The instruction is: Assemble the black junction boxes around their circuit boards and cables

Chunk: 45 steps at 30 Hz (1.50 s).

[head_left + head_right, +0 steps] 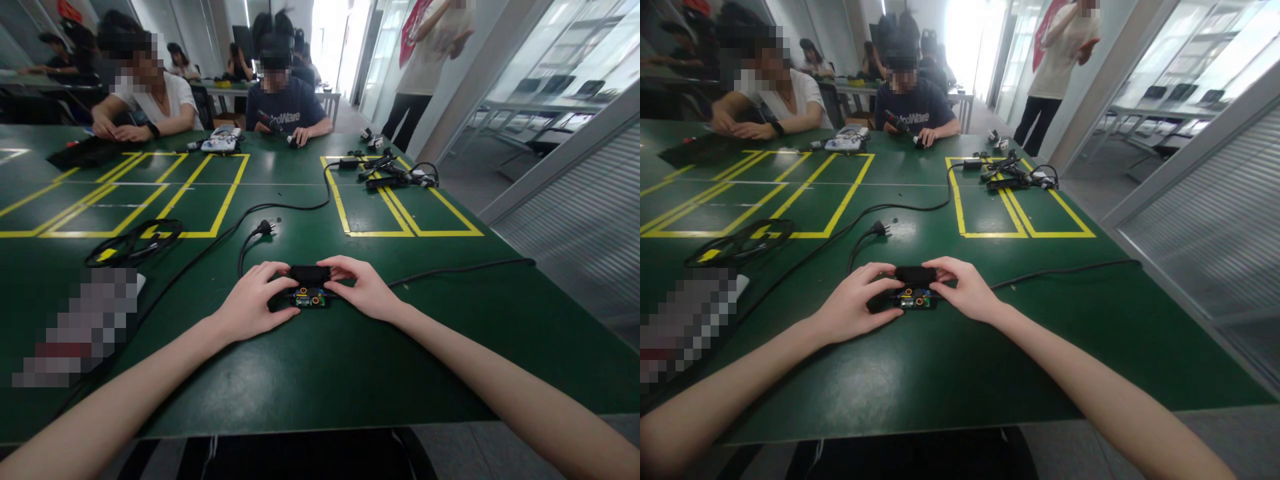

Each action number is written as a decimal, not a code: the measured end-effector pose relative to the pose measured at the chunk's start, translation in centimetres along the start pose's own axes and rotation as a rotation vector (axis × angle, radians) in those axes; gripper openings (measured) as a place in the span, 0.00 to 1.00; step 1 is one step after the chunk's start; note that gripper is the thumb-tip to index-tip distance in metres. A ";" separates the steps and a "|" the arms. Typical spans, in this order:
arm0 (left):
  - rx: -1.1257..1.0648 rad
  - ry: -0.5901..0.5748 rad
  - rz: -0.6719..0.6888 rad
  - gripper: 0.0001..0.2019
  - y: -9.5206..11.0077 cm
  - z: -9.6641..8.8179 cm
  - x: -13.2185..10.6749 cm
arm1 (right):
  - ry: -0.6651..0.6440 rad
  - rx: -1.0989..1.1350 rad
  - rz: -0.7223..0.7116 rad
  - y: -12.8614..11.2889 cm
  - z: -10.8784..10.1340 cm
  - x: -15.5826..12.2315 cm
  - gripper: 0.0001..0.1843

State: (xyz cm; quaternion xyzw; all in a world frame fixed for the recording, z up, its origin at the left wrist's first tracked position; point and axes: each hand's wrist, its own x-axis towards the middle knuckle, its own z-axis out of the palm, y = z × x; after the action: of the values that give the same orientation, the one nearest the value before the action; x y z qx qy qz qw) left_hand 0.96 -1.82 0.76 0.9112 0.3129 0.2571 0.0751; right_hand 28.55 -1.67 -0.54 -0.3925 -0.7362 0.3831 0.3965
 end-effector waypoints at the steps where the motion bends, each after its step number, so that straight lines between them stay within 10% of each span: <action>1: 0.004 -0.003 -0.004 0.18 0.0 0.0 0.0 | 0.007 0.004 -0.002 0.0 0.0 0.0 0.20; 45: 0.001 -0.016 0.041 0.15 0.5 -0.3 0.1 | -0.001 -0.040 -0.001 -0.9 -0.4 0.3 0.14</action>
State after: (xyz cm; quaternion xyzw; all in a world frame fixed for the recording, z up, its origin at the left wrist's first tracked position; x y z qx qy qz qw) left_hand 1.14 -2.15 1.19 0.9196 0.2935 0.2511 0.0719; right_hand 28.57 -1.70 0.47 -0.3998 -0.7439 0.3685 0.3884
